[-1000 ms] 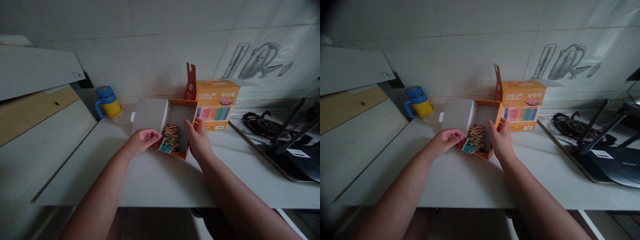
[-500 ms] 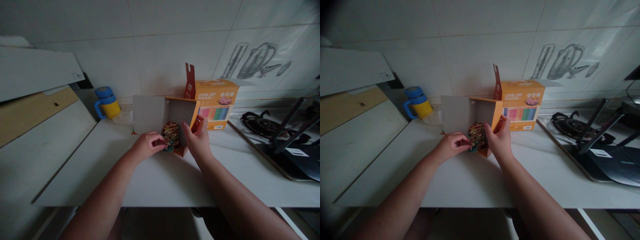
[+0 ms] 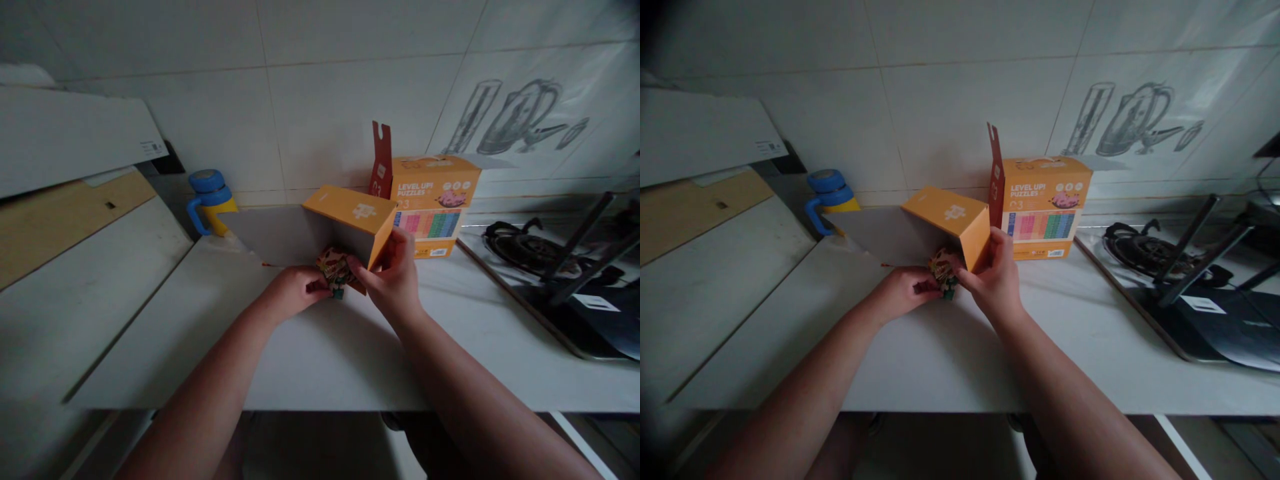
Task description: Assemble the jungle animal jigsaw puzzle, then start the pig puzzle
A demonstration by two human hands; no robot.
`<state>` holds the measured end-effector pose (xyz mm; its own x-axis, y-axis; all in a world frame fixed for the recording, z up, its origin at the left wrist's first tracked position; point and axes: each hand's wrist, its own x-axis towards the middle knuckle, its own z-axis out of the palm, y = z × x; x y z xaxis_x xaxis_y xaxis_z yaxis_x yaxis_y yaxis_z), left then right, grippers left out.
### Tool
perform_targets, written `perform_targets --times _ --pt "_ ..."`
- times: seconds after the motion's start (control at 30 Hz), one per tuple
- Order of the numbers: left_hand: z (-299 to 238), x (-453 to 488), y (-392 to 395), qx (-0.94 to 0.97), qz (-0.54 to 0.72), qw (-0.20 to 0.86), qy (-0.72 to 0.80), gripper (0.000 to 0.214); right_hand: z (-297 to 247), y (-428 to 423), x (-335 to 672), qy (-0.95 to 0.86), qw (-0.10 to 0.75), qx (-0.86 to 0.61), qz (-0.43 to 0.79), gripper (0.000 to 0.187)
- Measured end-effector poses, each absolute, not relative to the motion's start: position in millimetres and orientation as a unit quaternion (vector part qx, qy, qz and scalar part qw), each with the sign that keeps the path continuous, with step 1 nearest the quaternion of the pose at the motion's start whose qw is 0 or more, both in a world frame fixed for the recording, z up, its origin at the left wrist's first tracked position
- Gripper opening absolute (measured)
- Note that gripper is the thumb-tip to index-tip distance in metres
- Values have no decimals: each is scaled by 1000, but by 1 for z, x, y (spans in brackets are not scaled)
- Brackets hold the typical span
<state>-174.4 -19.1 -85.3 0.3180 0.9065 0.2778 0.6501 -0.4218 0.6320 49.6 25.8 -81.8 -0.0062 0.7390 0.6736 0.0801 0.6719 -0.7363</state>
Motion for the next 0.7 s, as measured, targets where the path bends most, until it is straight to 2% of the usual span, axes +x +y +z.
perform_targets --times 0.37,0.53,0.7 --pt "-79 -183 -22 785 179 247 540 33 -91 36 57 -676 638 -339 143 86" --pt "-75 -186 -23 793 157 229 542 45 -88 38 65 -690 642 -321 93 87" --pt "-73 -184 -24 809 167 223 518 40 -79 38 71 -740 608 -272 92 79"
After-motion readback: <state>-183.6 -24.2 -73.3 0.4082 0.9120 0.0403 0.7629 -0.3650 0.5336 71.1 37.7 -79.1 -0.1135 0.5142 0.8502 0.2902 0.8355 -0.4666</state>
